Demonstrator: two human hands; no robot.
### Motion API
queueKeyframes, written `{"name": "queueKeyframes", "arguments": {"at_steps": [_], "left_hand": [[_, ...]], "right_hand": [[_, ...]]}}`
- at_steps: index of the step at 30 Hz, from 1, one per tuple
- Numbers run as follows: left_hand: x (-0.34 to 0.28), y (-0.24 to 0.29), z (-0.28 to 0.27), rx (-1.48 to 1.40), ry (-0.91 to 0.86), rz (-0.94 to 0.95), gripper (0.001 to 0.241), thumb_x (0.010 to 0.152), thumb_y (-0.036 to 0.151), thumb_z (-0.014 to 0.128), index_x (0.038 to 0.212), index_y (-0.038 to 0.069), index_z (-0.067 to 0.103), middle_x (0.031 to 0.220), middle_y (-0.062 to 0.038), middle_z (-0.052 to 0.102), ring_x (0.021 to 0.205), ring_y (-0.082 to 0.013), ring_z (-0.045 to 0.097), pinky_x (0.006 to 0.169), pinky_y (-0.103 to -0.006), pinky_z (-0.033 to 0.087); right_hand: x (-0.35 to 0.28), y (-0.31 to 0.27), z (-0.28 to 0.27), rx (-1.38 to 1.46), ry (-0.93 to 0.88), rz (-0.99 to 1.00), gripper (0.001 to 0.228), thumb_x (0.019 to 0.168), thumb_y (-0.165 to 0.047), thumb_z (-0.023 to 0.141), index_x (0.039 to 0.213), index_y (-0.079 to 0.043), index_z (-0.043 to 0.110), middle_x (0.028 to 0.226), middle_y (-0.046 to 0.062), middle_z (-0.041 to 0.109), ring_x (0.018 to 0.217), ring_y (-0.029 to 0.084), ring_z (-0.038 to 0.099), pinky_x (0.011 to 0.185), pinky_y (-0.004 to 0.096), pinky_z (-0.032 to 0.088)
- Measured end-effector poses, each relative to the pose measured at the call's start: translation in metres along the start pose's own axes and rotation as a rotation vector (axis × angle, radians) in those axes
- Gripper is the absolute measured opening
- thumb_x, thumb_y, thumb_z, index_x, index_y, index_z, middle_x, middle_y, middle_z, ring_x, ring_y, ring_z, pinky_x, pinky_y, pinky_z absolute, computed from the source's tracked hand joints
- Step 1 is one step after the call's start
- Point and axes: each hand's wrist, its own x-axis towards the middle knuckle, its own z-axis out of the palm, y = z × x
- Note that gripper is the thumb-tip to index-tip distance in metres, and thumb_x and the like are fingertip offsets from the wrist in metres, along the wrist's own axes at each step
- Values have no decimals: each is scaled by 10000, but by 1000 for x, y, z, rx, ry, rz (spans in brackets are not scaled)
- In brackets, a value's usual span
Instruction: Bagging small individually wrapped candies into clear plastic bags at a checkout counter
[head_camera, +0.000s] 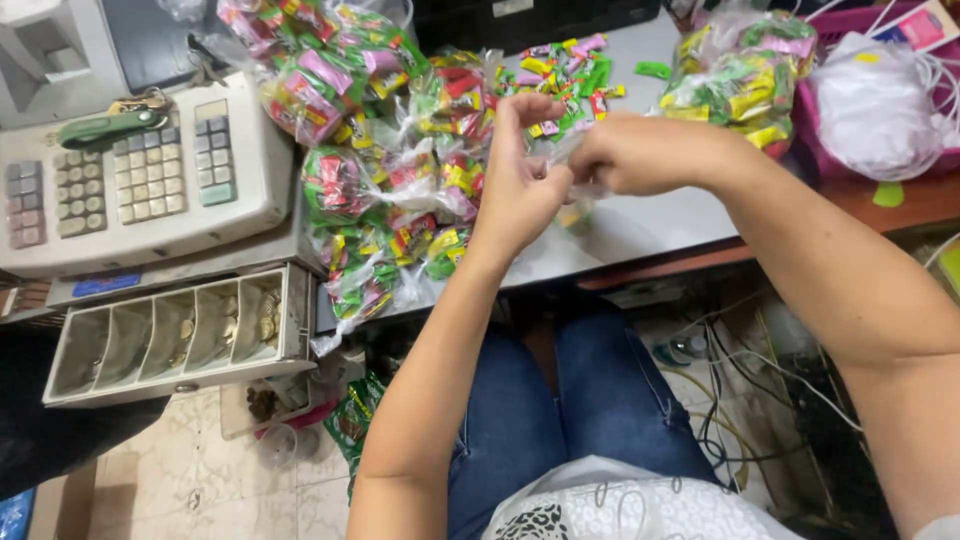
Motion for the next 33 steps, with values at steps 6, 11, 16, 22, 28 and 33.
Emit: {"name": "queueKeyframes", "arguments": {"at_steps": [6,11,16,22,28,33], "left_hand": [[-54,3,1,-169,-71,-73,540,877,-65,587,1379,100,481,1387,-168,540,646,-143,643,554,-265,599],[-134,-36,-11,-74,327,-192,649,957,308,718,1417,8,371,1431,-238,449,1161,-338,565,924,-459,542],[-201,-65,11,-861,51,-584,614,1001,378,634,1486,63,427,1359,-185,597,1141,-303,666,897,-395,599],[-217,-78,11,-827,94,-668,419,907,20,754,1268,-68,559,1092,-235,703,845,-317,760,670,-360,677],[-219,-68,17,-477,57,-667,205,862,94,833,1012,-4,732,831,-79,742,698,-103,704,577,-210,597],[-234,-80,16,-472,-107,-620,172,906,103,803,1052,30,750,879,-61,741,794,-88,675,687,-263,604]], "right_hand": [[-29,-17,47,94,-4,-13,177,800,-125,691,947,-48,754,802,251,735,860,454,729,781,522,559],[-73,-37,64,791,43,-189,469,896,-333,638,1270,-50,627,686,83,648,626,175,604,559,299,492],[-93,-59,108,1262,48,-267,644,956,-429,604,1476,-55,538,626,-12,593,489,15,532,427,173,457],[-108,-71,164,1300,227,-144,586,948,-264,623,1489,-68,515,700,24,626,525,44,569,444,209,496],[-109,-63,224,1347,365,76,470,866,-43,742,1326,12,659,887,125,770,660,131,657,552,273,550],[-105,-62,250,1379,355,123,505,792,-46,820,1277,14,692,933,146,771,703,183,697,624,325,602]]}}
